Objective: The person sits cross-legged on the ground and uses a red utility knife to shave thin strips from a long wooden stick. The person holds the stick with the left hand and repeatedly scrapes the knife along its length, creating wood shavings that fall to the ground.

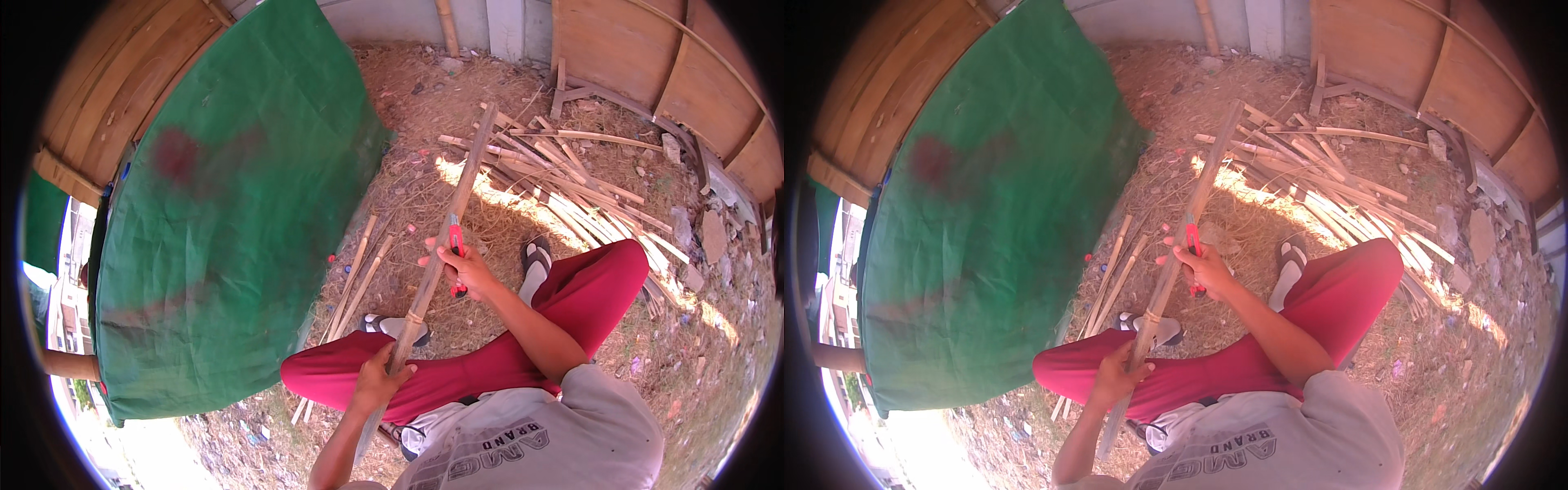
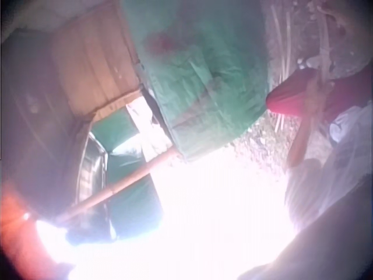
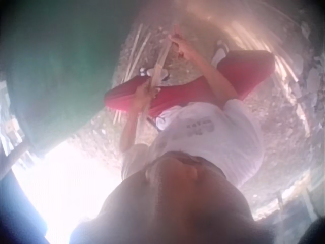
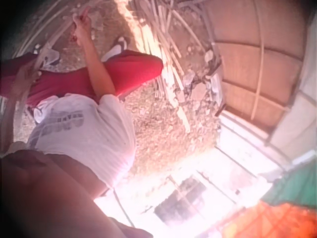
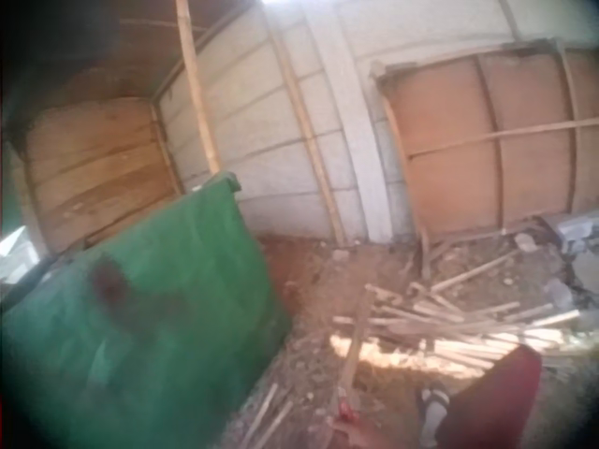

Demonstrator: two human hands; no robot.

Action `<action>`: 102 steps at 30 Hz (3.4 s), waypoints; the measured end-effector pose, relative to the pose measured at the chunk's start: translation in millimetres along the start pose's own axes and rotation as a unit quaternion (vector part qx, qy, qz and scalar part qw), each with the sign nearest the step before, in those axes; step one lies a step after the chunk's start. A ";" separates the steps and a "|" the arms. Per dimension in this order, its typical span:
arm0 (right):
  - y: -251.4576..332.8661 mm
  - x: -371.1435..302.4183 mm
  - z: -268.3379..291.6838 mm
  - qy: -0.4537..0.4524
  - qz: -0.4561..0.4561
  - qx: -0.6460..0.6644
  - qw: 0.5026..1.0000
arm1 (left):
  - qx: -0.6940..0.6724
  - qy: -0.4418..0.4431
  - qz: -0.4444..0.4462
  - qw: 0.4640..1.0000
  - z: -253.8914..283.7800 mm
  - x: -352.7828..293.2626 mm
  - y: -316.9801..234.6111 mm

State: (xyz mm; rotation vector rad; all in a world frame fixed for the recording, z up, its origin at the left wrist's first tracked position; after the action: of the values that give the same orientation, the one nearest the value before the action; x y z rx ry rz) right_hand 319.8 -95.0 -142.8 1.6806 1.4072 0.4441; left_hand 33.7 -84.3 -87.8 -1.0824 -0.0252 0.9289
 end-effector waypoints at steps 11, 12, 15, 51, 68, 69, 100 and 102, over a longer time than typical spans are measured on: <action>8.6 4.8 5.5 -0.074 0.128 -0.322 0.935 | 0.128 -0.233 -0.072 0.961 -25.7 -17.4 -12.1; 16.5 1.9 4.0 -0.102 0.136 -0.362 0.916 | 0.114 -0.226 -0.075 0.964 -26.0 -16.1 -14.7; 30.5 -9.1 3.4 -0.172 0.161 -0.458 0.857 | 0.111 -0.223 -0.063 0.966 -31.3 -7.6 -16.0; -3.2 -37.6 -40.4 0.018 0.277 -0.637 0.719 | -0.007 -0.151 0.009 0.988 -40.0 12.3 14.0; -25.3 -33.6 -45.1 0.002 0.279 -0.621 0.733 | 0.005 -0.153 0.022 0.988 -29.2 -10.0 8.5; -26.2 -33.3 -44.7 0.002 0.276 -0.621 0.734 | 0.005 -0.156 0.021 0.988 -29.0 -10.0 8.2; -19.0 -13.5 -30.4 -0.065 0.229 -0.660 0.712 | 0.050 -0.132 0.070 0.988 -31.8 -43.2 19.5; -12.4 -8.0 -20.4 -0.096 0.204 -0.659 0.717 | 0.051 -0.120 0.063 0.990 -36.9 -52.3 22.2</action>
State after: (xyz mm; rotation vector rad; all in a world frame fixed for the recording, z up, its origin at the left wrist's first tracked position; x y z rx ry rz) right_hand 294.9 -94.7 -139.3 0.7117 0.2336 1.1375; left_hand 2.6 -142.7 -102.2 -0.8817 -0.1073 1.1582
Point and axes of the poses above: each hand's wrist, its own x-axis towards the middle knuckle, its own z-axis out of the back of the hand, y = z × x, the point moved 4 cm from there along x, towards the middle knuckle, and after that the axes turned 2 degrees about -y, right-handed, at the moved point
